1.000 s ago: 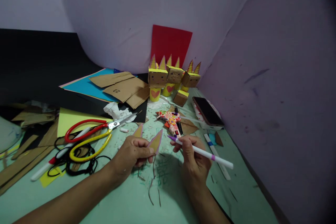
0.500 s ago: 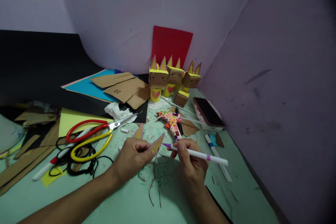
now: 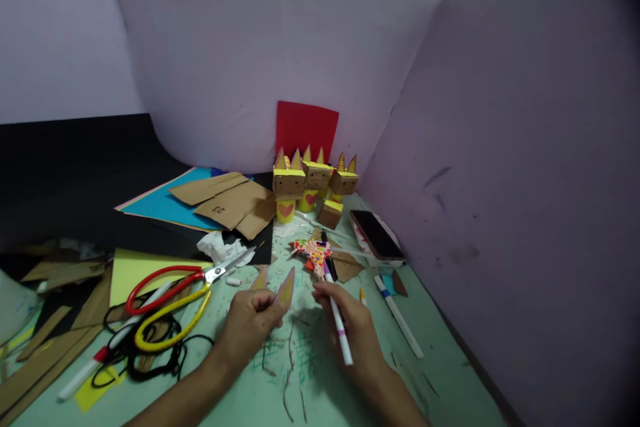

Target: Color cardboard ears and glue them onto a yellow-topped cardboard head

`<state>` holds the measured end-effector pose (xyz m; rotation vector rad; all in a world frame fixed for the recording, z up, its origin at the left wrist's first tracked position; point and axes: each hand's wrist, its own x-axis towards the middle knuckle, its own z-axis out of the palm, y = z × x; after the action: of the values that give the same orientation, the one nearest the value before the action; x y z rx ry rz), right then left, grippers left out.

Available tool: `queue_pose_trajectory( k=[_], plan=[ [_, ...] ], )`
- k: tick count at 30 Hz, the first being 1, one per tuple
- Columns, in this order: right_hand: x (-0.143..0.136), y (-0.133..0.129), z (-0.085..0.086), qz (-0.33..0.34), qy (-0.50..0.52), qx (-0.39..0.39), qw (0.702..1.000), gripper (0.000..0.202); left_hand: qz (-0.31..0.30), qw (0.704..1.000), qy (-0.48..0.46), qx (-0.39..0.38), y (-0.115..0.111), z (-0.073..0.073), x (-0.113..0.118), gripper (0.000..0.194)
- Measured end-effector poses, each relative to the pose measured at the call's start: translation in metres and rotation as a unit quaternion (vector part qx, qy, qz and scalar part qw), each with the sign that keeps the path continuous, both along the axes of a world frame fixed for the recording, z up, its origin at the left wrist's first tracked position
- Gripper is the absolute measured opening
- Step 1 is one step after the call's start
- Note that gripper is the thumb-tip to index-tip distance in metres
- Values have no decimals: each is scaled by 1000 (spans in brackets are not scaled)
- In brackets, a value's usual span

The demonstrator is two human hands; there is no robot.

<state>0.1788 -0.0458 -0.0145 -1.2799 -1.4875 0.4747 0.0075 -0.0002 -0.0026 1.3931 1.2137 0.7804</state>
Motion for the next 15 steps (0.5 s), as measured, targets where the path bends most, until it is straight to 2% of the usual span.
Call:
queue_pose_trajectory(
  k=[2,4,7,9,12,15],
  plan=[
    [-4,-3,-1,27,37,-27,999,15,-4,1000,-11,-5,-2,2,1,32],
    [-11,-3,-3,45,135,-59,988,18,-11,1000,-24,-9,-4,3,2,33],
    [-24,2,-2,71,312,-112,941,32,-22,999,-35,-5,-5,3,2,33],
    [-32,6,2,92,392,-131,906,38,-35,998,-41,-9,-7,3,2,31],
    [-42,11,11,122,436,-135,881,39,-49,998,-41,-2,-10,6,4,29],
    [-45,17,19,111,429,-139,886,36,-90,996,-15,18,-11,16,0,28]
  ],
)
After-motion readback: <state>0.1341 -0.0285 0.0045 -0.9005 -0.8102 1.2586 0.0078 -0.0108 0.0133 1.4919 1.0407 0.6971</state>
